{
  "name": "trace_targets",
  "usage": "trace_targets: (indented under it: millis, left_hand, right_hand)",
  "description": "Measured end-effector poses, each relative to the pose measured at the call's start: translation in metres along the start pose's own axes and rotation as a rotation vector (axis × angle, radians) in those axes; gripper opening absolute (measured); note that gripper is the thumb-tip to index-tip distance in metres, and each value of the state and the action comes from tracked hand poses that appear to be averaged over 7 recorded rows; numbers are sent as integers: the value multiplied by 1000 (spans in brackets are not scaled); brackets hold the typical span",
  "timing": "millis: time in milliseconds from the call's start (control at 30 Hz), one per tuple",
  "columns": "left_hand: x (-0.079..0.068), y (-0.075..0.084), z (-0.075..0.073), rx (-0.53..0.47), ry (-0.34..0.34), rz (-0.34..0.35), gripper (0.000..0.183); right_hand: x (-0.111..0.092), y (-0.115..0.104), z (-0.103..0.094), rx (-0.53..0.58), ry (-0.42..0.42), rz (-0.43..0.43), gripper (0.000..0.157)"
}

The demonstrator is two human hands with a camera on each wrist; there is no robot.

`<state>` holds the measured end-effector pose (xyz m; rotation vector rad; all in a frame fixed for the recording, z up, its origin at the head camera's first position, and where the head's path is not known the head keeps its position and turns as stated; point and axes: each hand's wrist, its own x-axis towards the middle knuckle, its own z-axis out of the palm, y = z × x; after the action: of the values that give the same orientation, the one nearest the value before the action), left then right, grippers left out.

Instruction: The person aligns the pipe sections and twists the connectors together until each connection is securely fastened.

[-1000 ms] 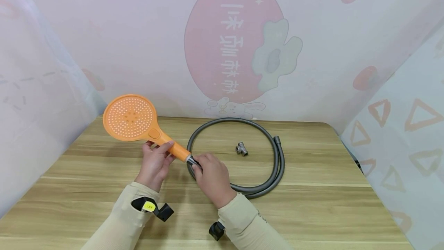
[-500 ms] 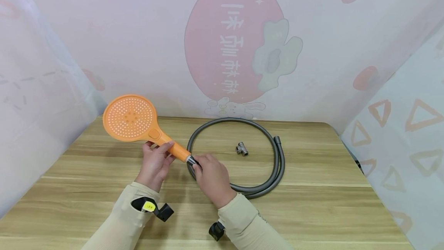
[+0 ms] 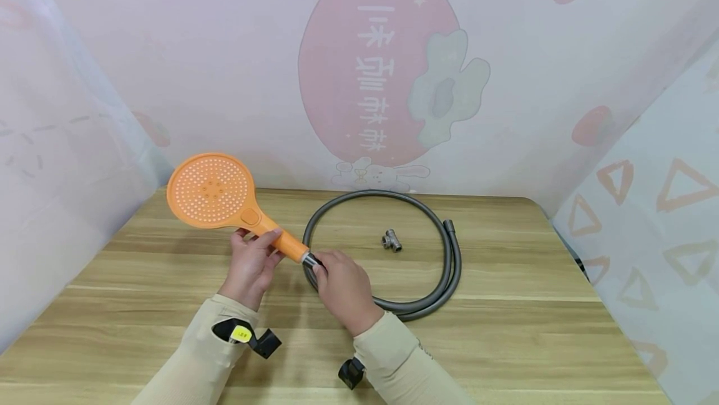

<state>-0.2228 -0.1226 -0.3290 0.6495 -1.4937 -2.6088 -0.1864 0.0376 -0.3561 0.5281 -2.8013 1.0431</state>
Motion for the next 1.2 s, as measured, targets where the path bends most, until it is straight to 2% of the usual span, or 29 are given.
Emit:
trace_targets:
  millis: [533,1000,1200]
  left_hand:
    - [1,1,0,5,-6,4,69]
    - [0,2,0,12,0,-5,70]
    - [1,1,0,21,6,-2,70]
  right_hand:
    - [4,-1,-5,113,-63,47,26]
    - [8,1,-7,255,-146,131,27]
    - [8,2,-7,295,-156,160,28]
